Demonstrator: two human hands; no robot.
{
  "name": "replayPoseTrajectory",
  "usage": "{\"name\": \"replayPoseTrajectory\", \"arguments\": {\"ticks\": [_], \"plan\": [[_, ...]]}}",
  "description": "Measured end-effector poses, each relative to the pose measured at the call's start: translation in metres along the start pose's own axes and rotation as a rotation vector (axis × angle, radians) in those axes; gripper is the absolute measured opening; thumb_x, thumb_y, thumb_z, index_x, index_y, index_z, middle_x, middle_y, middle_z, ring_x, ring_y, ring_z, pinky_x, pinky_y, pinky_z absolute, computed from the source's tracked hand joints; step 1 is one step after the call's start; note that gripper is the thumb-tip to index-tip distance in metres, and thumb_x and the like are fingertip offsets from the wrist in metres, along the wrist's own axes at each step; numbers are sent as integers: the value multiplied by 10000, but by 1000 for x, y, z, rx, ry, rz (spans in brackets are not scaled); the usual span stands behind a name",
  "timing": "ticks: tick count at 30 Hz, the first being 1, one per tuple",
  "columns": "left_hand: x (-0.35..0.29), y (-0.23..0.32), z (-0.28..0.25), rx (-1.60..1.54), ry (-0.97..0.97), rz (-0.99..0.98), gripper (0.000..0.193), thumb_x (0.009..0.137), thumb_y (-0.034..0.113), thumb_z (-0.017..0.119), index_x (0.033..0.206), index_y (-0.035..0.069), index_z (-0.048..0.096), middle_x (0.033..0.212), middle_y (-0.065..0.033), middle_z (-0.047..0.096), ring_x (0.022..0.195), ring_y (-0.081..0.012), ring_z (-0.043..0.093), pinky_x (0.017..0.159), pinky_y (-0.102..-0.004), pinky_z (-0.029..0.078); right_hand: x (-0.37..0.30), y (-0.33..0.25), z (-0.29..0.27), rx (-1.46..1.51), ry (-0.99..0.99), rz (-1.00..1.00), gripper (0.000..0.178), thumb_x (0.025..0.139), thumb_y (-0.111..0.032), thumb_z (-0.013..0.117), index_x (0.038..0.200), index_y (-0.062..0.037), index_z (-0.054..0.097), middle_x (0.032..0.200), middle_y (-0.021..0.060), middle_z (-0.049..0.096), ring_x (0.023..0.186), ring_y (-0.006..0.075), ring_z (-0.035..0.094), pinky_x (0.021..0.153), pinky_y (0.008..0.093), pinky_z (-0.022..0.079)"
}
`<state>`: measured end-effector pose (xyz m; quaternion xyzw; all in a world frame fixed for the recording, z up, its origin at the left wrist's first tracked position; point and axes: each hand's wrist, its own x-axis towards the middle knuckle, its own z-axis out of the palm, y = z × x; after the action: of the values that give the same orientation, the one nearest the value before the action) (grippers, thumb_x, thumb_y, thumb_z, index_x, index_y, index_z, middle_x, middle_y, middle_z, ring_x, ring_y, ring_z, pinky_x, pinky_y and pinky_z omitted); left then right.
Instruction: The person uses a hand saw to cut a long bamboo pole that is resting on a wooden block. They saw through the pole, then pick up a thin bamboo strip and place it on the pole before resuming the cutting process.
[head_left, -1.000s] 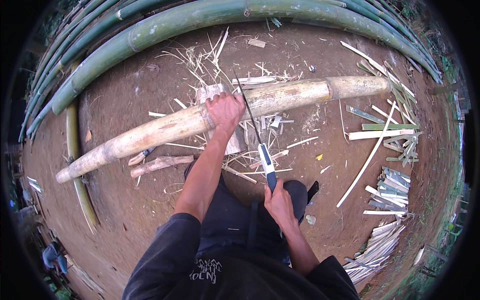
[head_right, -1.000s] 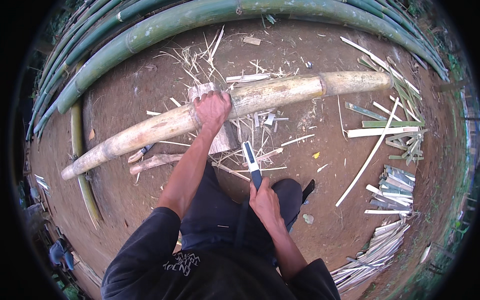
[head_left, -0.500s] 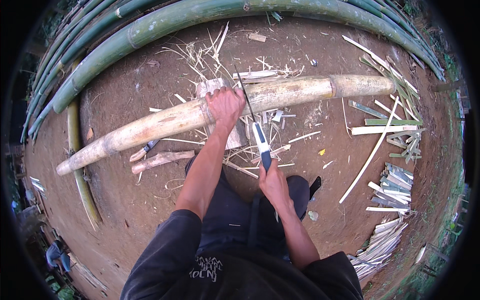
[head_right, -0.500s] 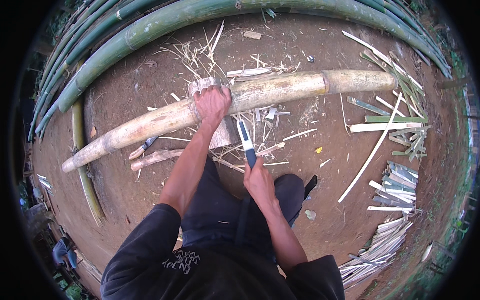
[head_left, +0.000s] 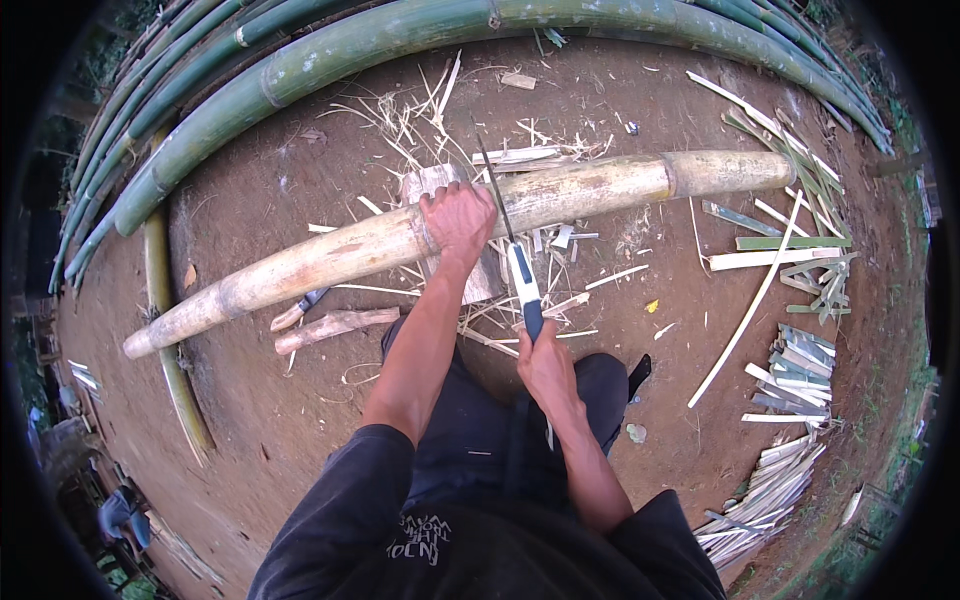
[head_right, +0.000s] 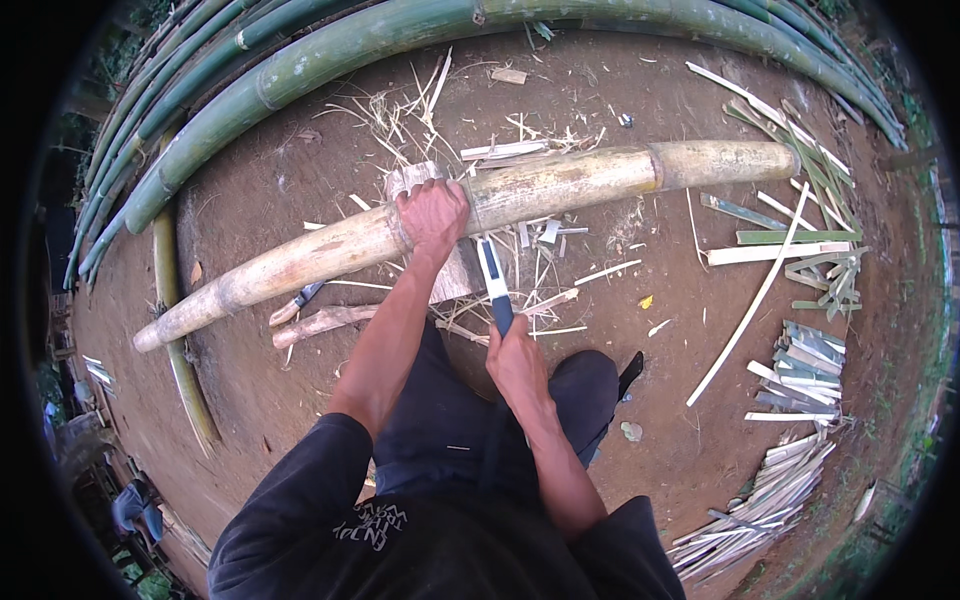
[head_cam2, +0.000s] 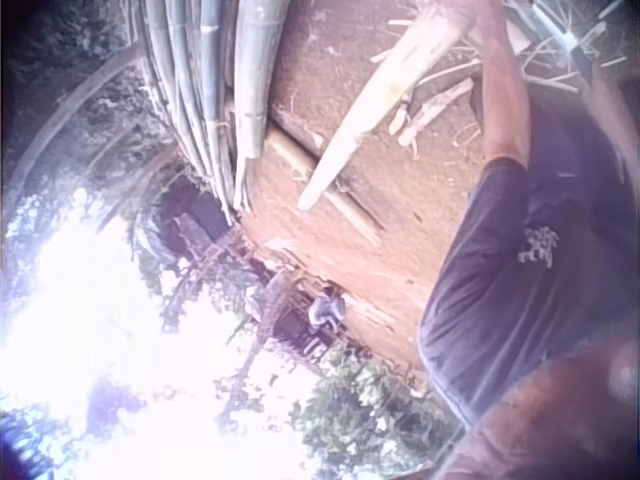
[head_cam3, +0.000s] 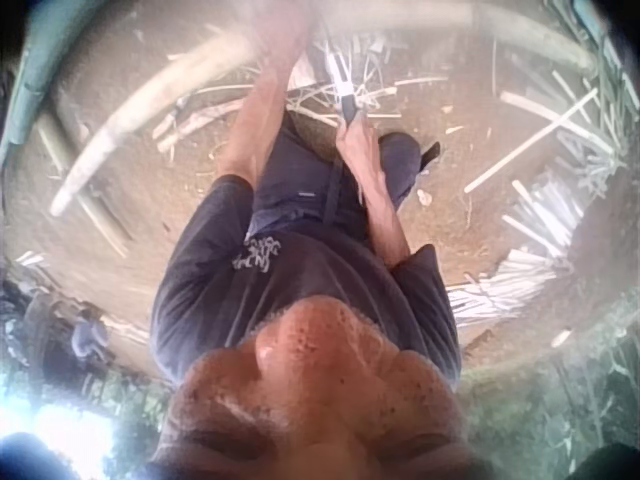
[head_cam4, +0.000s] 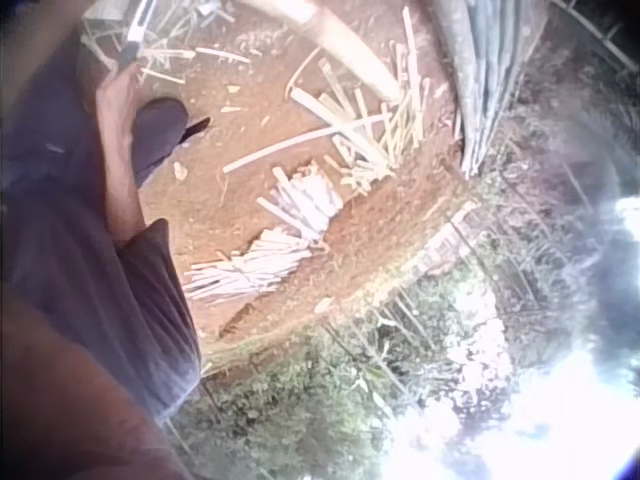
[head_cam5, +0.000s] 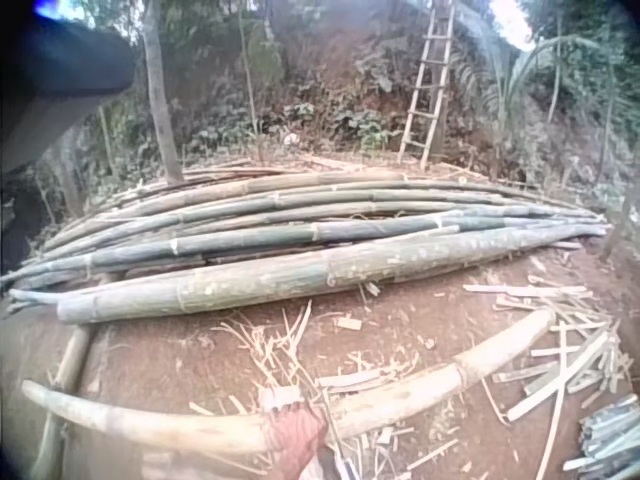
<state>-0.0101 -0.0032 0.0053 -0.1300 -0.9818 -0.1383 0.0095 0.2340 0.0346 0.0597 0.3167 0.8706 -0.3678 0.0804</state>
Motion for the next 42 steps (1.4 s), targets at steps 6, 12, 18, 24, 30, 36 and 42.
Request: {"name": "replayPoseTrajectory", "arguments": {"ticks": [6, 12, 18, 24, 30, 36, 42], "plan": [[-3, -14, -4, 9, 78, 22, 349, 912, 244, 451, 872, 27, 721, 921, -158, 732, 879, -284, 682, 944, -486, 387, -26, 1, -5, -35, -69, 34, 337, 984, -254, 562, 1043, 56, 445, 734, 336, 634, 731, 516, 650, 628, 586, 518], [-2, -8, -1, -11, 64, 20, 325, 905, 223, 466, 849, 30, 721, 894, -156, 728, 864, -289, 683, 922, -483, 393, -23, 8, -7, -40, -30, 5, 313, 990, -227, 556, 1031, 69, 462, 727, 326, 633, 709, 511, 644, 606, 585, 508], [-2, -9, -5, -45, 75, 29, 328, 911, 221, 462, 849, 30, 721, 895, -163, 725, 888, -289, 684, 936, -483, 384, -2, -2, -5, -37, -25, -18, 332, 979, -244, 572, 1046, 63, 466, 736, 331, 638, 719, 511, 651, 618, 579, 521], [2, -7, -3, -58, 42, -17, 330, 911, 215, 457, 830, 30, 717, 886, -170, 722, 885, -289, 685, 939, -486, 380, -34, 16, -8, 0, -20, -14, 315, 977, -218, 577, 1047, 68, 464, 726, 345, 621, 717, 524, 638, 598, 592, 498], [-1, -6, -6, -14, 50, 5, 337, 925, 221, 450, 865, 39, 728, 904, -140, 729, 899, -283, 694, 941, -472, 415, 19, -9, -5, -61, -10, -38, 316, 986, -228, 563, 1040, 66, 461, 708, 334, 619, 703, 527, 629, 593, 595, 494], [-4, -11, -3, 9, 45, -17, 337, 925, 225, 452, 854, 41, 725, 904, -140, 729, 872, -284, 693, 942, -480, 408, -47, 15, -19, -42, -95, 55, 323, 994, -241, 554, 1054, 62, 459, 715, 323, 629, 706, 521, 635, 617, 591, 503], [-2, -4, -4, -52, 90, 11, 326, 916, 221, 472, 810, 40, 722, 882, -153, 724, 858, -287, 674, 940, -480, 376, 18, -4, -1, -67, -19, -10, 331, 994, -256, 543, 1057, 58, 459, 751, 337, 642, 742, 520, 649, 644, 587, 514]]}}
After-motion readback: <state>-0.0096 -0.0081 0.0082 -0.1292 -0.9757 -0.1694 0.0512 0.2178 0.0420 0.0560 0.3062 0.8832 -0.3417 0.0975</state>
